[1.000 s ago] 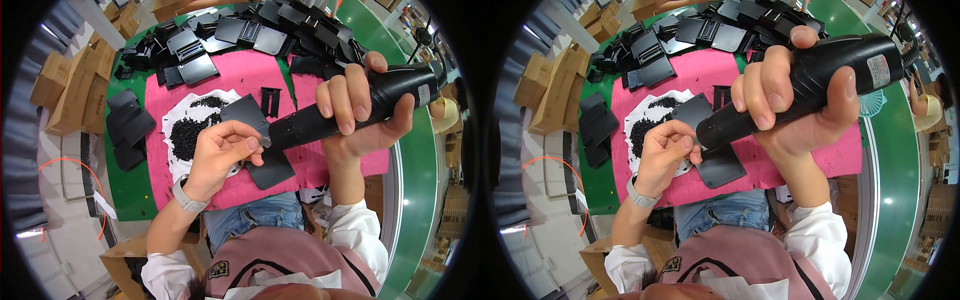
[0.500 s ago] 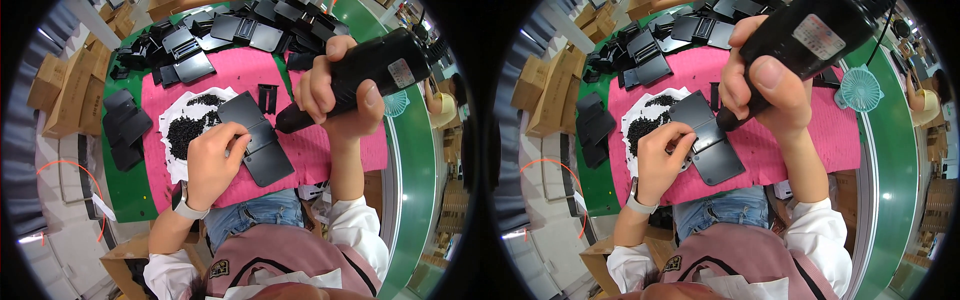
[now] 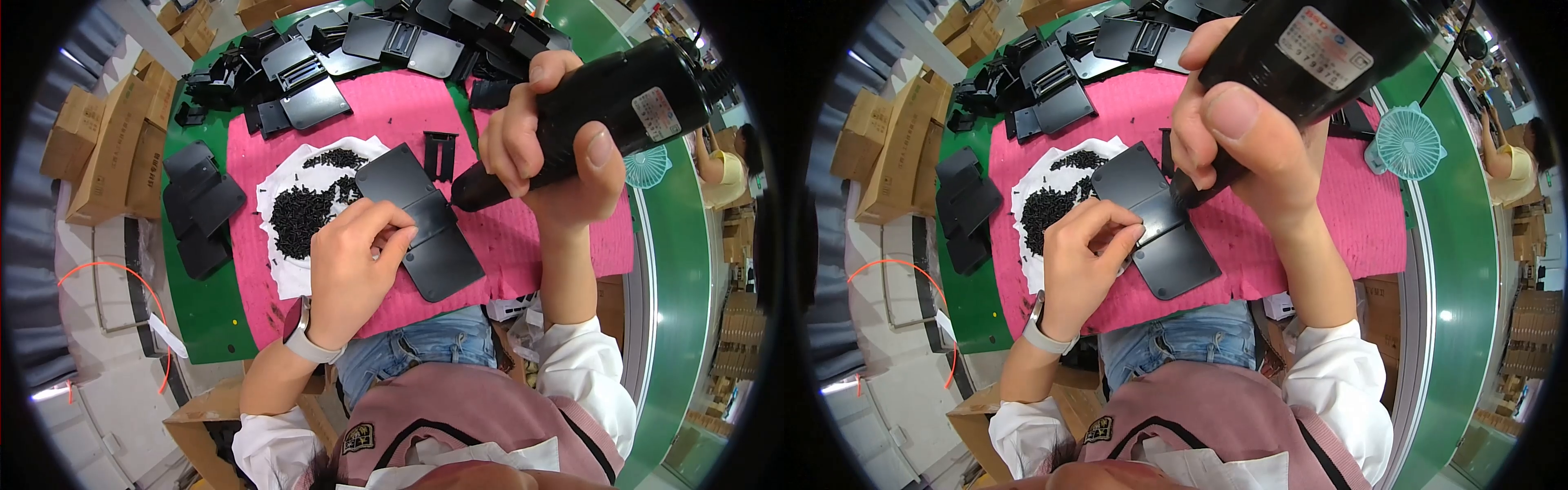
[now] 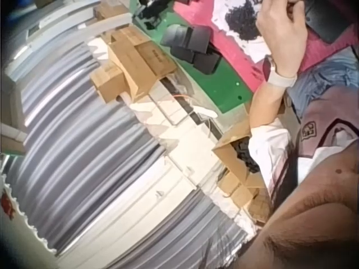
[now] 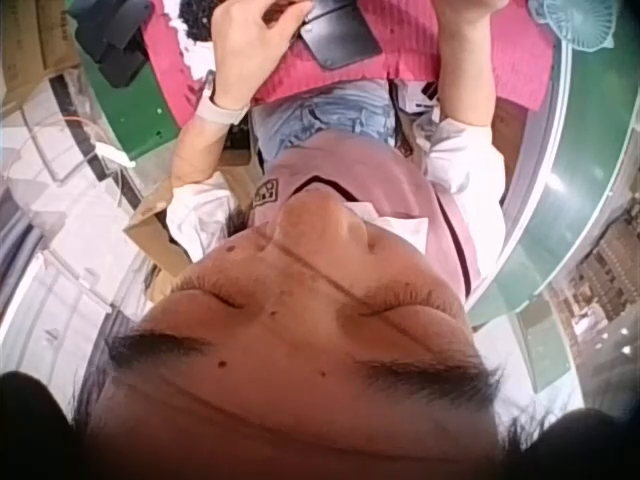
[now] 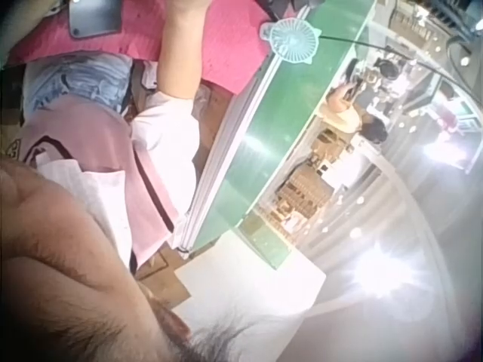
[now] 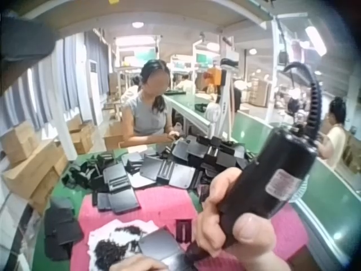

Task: Assemble black plastic components using an electric screwdriver.

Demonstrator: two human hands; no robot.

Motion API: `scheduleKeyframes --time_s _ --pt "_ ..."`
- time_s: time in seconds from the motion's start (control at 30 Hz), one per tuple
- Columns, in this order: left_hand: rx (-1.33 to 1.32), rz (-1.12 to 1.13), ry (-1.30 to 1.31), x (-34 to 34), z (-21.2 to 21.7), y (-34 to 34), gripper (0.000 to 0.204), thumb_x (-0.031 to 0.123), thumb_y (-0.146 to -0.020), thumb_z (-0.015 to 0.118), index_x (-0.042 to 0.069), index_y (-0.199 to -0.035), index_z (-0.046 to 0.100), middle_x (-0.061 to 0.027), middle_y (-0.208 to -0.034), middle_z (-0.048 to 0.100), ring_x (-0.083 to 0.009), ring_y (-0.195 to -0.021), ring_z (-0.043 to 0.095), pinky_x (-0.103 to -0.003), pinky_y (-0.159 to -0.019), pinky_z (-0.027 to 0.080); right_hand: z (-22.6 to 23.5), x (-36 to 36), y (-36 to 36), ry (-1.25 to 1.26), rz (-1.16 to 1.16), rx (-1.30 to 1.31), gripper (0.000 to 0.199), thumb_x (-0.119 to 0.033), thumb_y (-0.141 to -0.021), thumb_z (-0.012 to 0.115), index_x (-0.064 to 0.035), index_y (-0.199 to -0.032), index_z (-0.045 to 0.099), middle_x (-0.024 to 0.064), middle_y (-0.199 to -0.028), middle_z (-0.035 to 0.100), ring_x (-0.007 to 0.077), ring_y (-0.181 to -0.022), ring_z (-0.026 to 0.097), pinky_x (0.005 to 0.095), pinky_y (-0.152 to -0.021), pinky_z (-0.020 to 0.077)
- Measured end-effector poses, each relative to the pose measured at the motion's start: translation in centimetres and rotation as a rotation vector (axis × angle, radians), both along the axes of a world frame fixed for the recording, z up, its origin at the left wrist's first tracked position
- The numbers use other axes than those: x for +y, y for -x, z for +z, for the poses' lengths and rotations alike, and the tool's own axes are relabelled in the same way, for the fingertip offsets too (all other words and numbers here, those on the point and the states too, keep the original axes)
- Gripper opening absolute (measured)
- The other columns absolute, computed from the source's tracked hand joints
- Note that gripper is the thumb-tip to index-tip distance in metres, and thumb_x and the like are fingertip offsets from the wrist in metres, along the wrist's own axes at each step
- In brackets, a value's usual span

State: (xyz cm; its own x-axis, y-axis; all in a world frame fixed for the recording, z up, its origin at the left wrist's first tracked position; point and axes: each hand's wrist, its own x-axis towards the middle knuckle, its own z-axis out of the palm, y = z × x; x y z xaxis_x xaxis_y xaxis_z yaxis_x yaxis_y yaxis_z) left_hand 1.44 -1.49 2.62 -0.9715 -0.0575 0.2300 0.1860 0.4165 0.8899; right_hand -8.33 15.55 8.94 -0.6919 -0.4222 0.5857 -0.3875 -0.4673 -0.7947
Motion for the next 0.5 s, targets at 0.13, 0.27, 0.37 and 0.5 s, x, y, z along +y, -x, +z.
scheduleKeyframes --time_s 0.13,0.27,0.37,0.5 --pt "0.015 -0.025 0.023 0.1 -0.2 0.1 0.007 -0.001 -0.077 0.067 -0.001 -0.079 0.060 -0.0083 -0.069 0.057 -0.0155 -0.055 0.058 -0.026 -0.050 0.045 0.1 -0.2 -0.2 -0.021 0.007 -0.004 0.048 -0.041 -0.086 0.055 -0.0035 -0.111 0.041 0.0036 -0.058 0.045 0.0107 -0.039 0.040 0.0238 -0.041 0.0338" --pt "-0.047 -0.032 -0.131 0.2 -0.7 0.1 0.007 -0.004 -0.078 0.065 -0.002 -0.079 0.059 -0.0067 -0.067 0.055 -0.0118 -0.054 0.055 -0.023 -0.049 0.042 0.6 -0.7 -0.1 -0.086 0.089 -0.077 0.039 -0.034 -0.083 0.058 -0.0035 -0.101 0.042 0.0049 -0.057 0.045 0.0114 -0.039 0.039 0.0232 -0.040 0.0344" --pt "-0.065 -0.014 -0.153 0.4 -0.8 0.0 0.007 -0.005 -0.078 0.065 -0.003 -0.079 0.058 -0.0058 -0.066 0.054 -0.0102 -0.054 0.054 -0.023 -0.049 0.041 0.6 -1.3 0.2 -0.098 0.085 -0.095 0.036 -0.031 -0.082 0.060 -0.0031 -0.096 0.041 0.0044 -0.054 0.043 0.0111 -0.037 0.038 0.0234 -0.037 0.0327" --pt "-0.054 -0.014 -0.123 0.7 -0.5 -0.1 0.008 -0.005 -0.077 0.065 -0.003 -0.078 0.058 -0.0060 -0.066 0.054 -0.0108 -0.054 0.054 -0.023 -0.048 0.041 0.0 -1.2 0.7 -0.087 0.140 -0.095 0.036 -0.030 -0.082 0.060 -0.0026 -0.095 0.041 0.0038 -0.052 0.042 0.0106 -0.036 0.036 0.0238 -0.035 0.0308"
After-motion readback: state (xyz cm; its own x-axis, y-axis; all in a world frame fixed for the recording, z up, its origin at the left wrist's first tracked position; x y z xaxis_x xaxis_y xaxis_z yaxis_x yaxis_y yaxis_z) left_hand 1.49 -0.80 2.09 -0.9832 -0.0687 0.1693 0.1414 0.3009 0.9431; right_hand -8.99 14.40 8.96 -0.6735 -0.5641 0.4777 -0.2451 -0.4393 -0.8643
